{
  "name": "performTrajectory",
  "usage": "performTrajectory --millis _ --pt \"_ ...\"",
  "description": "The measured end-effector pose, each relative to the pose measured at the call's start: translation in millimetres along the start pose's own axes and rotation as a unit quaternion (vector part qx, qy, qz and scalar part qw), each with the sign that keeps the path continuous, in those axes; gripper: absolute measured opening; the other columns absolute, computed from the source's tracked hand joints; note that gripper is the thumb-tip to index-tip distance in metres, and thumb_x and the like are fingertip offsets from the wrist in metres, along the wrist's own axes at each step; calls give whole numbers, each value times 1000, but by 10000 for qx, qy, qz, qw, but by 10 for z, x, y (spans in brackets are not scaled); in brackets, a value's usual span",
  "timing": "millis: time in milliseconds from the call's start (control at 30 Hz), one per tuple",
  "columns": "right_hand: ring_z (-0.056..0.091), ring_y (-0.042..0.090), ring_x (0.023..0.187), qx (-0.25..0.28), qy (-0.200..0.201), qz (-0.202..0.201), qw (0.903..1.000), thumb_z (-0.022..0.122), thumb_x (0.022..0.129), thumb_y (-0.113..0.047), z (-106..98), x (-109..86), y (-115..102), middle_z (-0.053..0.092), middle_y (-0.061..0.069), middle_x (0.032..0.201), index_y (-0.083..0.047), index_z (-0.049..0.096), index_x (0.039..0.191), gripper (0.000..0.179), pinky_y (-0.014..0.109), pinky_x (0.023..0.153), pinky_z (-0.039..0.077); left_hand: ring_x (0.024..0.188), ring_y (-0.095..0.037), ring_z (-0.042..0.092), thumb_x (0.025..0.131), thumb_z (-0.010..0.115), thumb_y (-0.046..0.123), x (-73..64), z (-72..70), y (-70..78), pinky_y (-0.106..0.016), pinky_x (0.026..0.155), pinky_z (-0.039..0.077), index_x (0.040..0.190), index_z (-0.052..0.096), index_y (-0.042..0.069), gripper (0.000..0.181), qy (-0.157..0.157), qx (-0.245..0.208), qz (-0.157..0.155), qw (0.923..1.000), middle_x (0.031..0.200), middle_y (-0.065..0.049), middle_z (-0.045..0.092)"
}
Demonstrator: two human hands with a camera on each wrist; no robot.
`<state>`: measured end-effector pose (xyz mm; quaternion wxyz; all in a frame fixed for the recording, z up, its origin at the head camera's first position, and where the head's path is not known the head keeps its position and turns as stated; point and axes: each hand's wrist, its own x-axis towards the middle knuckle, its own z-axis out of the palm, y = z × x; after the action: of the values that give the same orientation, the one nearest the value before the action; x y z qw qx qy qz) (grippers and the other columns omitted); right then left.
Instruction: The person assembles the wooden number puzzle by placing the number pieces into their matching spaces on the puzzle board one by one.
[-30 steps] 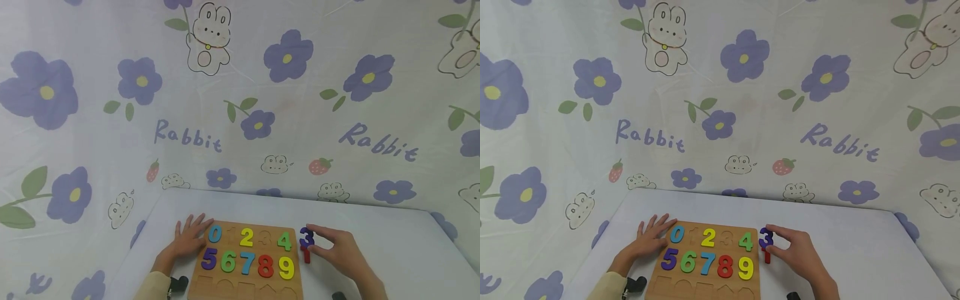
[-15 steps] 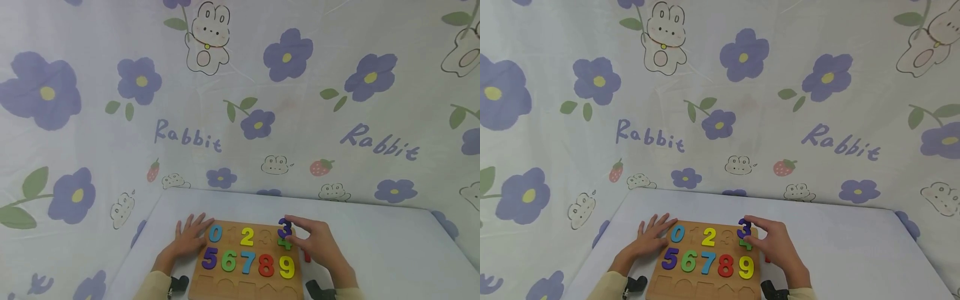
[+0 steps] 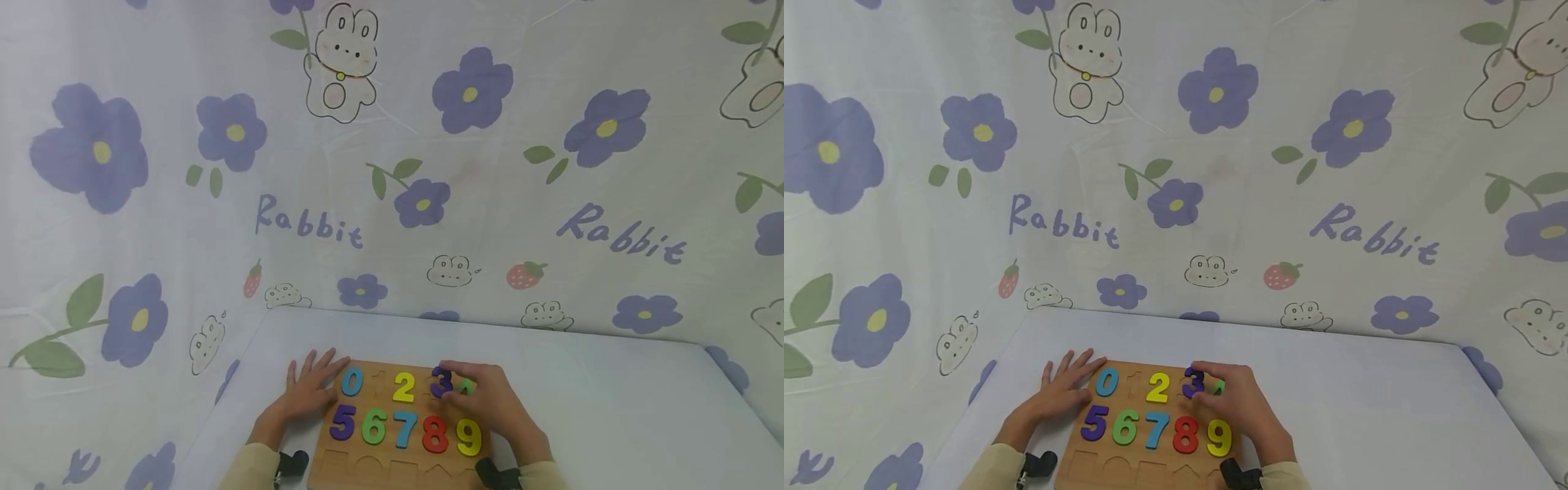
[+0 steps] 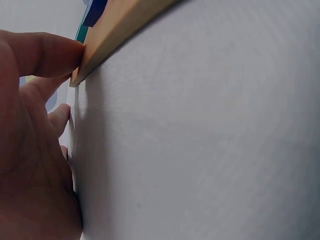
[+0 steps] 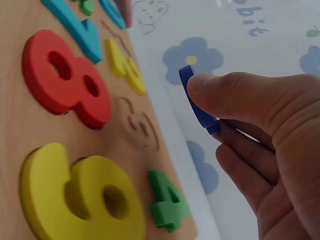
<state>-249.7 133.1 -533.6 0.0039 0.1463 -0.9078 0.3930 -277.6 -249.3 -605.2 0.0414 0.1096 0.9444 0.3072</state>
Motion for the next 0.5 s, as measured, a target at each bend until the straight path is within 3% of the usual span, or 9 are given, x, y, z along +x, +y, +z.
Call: performTrajectory --millis 500 --pt "69 33 136 -33 -430 2 9991 90 91 -18 210 107 135 78 1 138 -23 79 136 47 62 116 53 170 -49 0 93 63 22 22 37 -54 -75 128 -16 166 49 27 75 29 101 -9 9999 183 -11 26"
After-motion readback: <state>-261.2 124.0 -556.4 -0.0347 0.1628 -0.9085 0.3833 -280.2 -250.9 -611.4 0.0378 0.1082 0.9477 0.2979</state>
